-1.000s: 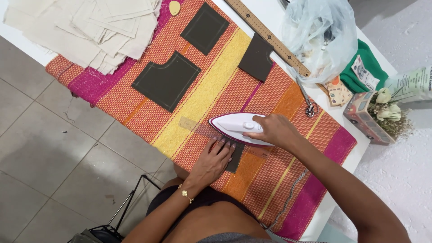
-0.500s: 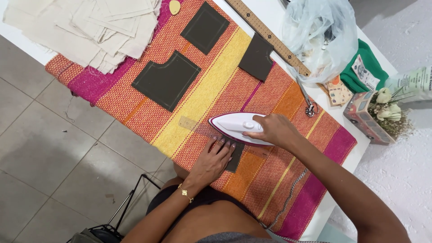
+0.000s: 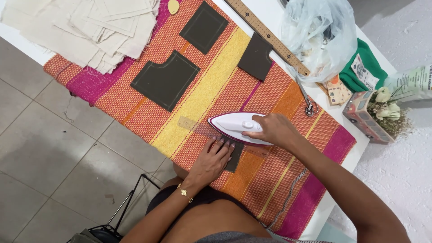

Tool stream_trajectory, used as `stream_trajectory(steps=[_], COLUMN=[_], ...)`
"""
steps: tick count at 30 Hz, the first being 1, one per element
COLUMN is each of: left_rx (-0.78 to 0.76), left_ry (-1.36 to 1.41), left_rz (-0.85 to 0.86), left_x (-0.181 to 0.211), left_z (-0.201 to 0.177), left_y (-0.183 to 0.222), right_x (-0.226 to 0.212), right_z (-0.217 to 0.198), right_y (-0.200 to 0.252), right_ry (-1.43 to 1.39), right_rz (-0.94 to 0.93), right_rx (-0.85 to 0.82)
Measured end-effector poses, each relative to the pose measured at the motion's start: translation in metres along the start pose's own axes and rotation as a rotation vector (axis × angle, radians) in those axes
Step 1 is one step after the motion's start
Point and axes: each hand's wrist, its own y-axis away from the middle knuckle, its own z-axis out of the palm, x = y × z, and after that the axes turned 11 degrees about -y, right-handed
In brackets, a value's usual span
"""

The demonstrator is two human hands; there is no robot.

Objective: Ironing small dark fabric pieces on a work table using a steam iron and a ruler for alignment.

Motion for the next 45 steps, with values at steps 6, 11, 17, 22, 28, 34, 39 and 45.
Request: stream_trajectory(steps=[6, 11, 17, 22, 28, 34, 39, 45], left_rx=[0.009, 0.002, -0.012, -0.014, -0.023, -0.006, 0.007, 0.027], left_ry=[-0.007, 0.0, 0.001, 0.004, 0.0, 0.007, -0.03, -0.003], left_rz=[0.006, 0.008, 0.011, 0.008, 0.007, 0.004, -0.011, -0.125], left_x=[-0.001, -0.001, -0.001, -0.001, -0.001, 0.0, 0.002, -0.002], left_z=[0.001, -0.001, 0.001, 0.002, 0.0, 0.006, 0.006, 0.009], left_y=[0.0, 0.0, 0.001, 0.001, 0.0, 0.003, 0.003, 0.012], right_x=[0.0, -0.001, 0.0, -0.003, -0.002, -0.003, -0.005, -0.004], right_z=[0.001, 0.0, 0.0, -0.002, -0.002, -0.002, -0.005, -0.005], right_y=[0.0, 0.0, -0.002, 0.0, -0.001, -0.001, -0.003, -0.004], right_ry=[0.014, 0.007, 0.011, 0.004, 0.0, -0.007, -0.002, -0.01], right_rz=[-0.002, 0.005, 0.003, 0.009, 0.006, 0.01, 0.009, 0.006], right_rx=[-0.002, 0.0, -0.009, -0.01, -0.004, -0.008, 0.003, 0.011])
